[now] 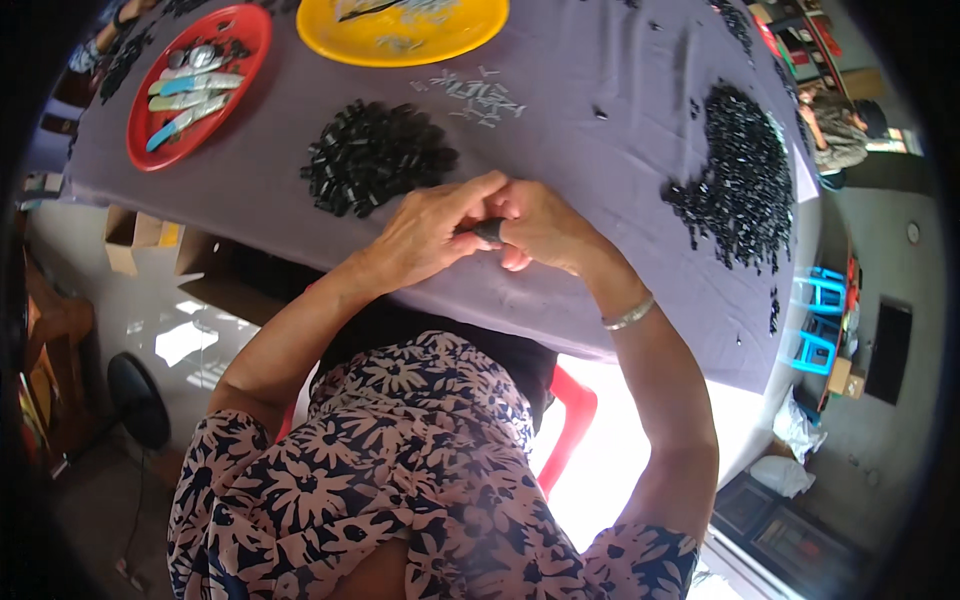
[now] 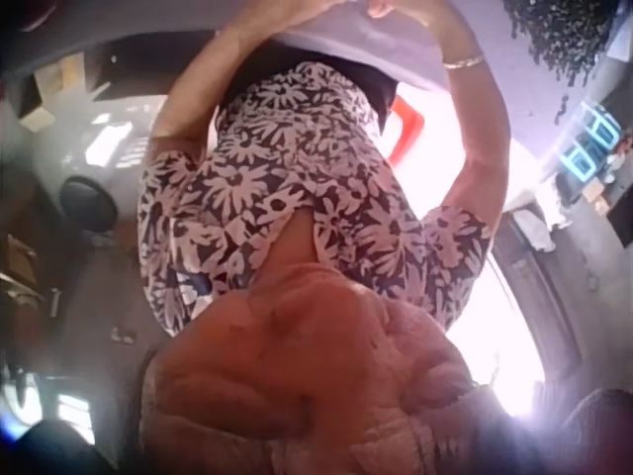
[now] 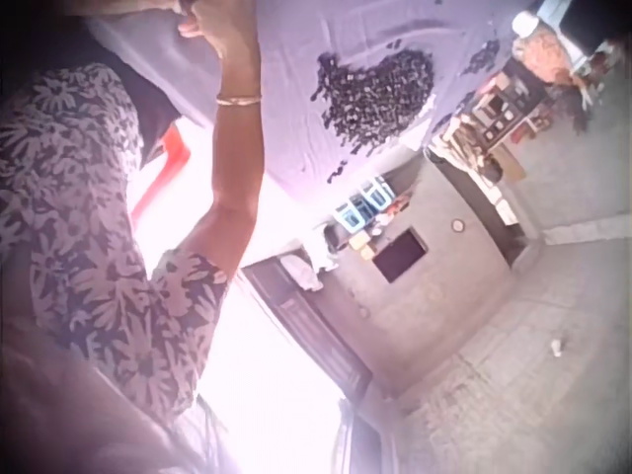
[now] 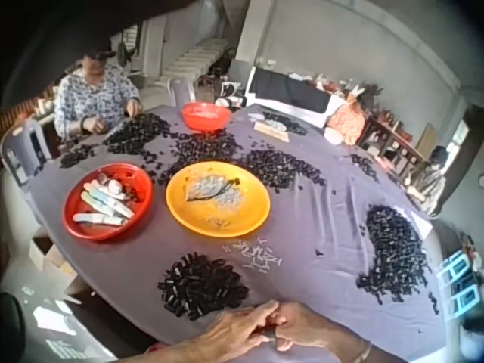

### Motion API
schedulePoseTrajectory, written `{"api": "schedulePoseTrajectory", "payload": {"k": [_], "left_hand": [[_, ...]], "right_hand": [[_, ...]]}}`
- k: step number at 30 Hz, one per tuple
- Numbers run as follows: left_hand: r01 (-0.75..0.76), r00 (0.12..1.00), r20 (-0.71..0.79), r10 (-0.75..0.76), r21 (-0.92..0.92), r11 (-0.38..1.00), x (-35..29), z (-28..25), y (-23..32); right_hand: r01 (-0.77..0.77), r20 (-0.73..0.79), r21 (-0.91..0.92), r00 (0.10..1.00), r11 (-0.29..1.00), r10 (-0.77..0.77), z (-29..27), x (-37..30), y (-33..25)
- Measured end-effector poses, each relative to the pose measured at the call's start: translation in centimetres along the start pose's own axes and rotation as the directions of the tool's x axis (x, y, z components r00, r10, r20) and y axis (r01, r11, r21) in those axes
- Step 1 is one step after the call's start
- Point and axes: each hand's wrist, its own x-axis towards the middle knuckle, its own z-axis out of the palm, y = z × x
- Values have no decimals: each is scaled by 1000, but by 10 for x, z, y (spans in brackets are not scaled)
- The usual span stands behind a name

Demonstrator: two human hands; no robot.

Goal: Sorting and inspecting small black plastic components on a table.

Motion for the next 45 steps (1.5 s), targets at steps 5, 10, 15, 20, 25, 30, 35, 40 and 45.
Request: {"api": "schedulePoseTrajectory", "payload": {"k": [5, 10, 15, 20, 25, 30, 35, 40, 45], "left_hand": [[-7, 994, -106, 9, 14, 1000, -1, -3, 1], [-100, 880, -403, 253, 363, 926, 10, -28, 3], [78, 888, -403, 220, 606, 792, 11, -53, -7], [68, 875, -408, 260, 636, 769, 17, -39, 2], [-116, 919, -302, 254, 407, 906, 10, -13, 14], [-136, 948, -249, 200, 252, 958, 5, 3, 8], [-171, 953, -189, 238, 315, 934, 5, -1, 14], [-184, 955, -163, 247, 328, 927, 6, 2, 10], [-196, 960, -127, 250, 331, 923, 6, 0, 9]], "right_hand": [[173, -55, 183, 985, 968, -166, -2, -3, 21], [447, -486, 319, 834, 836, -261, 7, -25, 52], [473, -692, 201, 688, 858, -217, -6, -55, 80], [561, -764, 204, 604, 802, -227, -15, -68, 123], [620, -822, 308, 556, 722, -126, -25, -71, 144], [519, -807, 255, 579, 816, -116, -48, -58, 132], [355, -705, -530, 321, 770, -633, -97, -1, 96], [176, -617, -672, 404, 719, -675, -125, 53, 75], [5, -506, -826, 435, 564, -745, -118, 66, 67]]}}
